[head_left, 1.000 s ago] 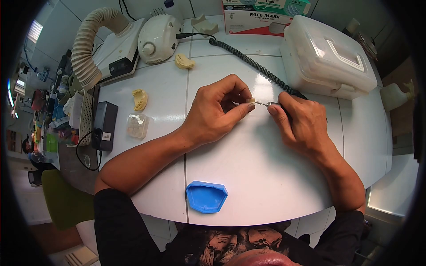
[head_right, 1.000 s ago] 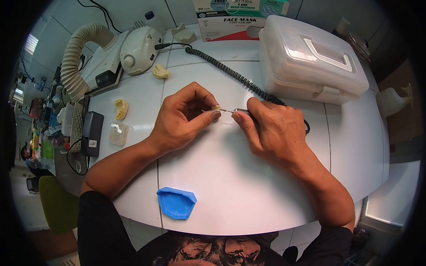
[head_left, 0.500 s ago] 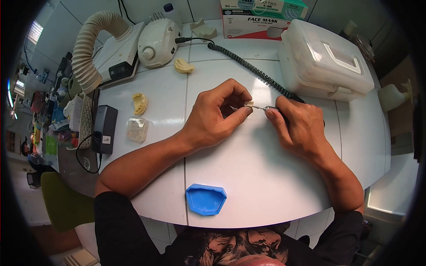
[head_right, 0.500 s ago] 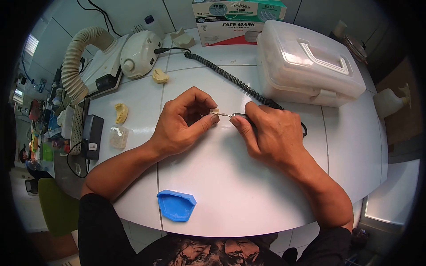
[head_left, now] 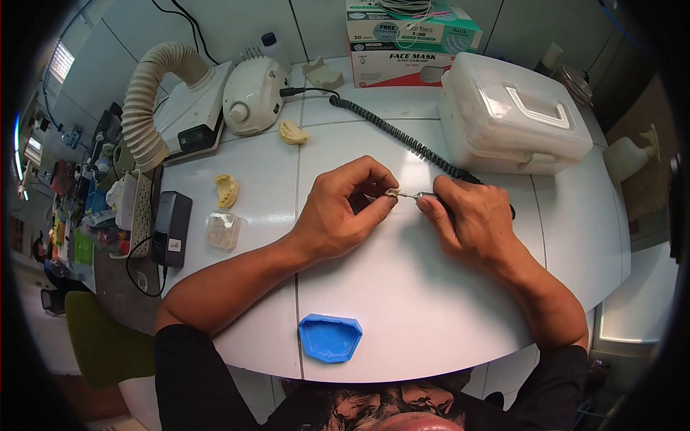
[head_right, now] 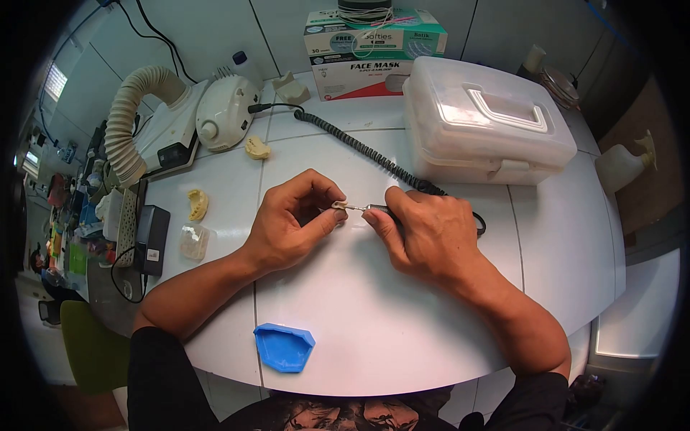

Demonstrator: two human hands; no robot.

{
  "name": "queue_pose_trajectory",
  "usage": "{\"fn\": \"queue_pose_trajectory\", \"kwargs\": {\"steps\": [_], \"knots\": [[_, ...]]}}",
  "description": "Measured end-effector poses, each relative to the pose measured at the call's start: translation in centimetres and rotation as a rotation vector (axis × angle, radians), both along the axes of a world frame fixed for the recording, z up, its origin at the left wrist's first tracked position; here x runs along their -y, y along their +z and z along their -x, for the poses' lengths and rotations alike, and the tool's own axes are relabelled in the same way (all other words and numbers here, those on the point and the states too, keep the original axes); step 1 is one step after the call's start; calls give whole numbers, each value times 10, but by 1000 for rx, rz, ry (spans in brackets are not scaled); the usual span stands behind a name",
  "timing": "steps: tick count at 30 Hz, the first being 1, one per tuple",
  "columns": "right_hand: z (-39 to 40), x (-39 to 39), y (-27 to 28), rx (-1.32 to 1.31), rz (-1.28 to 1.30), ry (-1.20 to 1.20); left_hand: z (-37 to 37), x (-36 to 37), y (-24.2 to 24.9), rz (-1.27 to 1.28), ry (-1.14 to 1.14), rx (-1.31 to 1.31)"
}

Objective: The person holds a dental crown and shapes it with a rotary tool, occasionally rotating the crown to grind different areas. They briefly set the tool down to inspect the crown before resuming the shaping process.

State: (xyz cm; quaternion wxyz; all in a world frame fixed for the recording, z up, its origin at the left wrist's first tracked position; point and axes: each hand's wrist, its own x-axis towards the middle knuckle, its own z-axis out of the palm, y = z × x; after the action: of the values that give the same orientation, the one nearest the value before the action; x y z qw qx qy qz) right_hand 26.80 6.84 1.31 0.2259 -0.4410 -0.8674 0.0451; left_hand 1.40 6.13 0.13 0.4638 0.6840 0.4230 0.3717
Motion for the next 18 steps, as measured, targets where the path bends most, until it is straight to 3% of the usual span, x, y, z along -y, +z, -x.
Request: {"fn": "queue_pose_trajectory", "kwargs": {"steps": [18], "knots": [[0,0,0,0,-1,1,0,-1,-6,25,-39,106]]}}
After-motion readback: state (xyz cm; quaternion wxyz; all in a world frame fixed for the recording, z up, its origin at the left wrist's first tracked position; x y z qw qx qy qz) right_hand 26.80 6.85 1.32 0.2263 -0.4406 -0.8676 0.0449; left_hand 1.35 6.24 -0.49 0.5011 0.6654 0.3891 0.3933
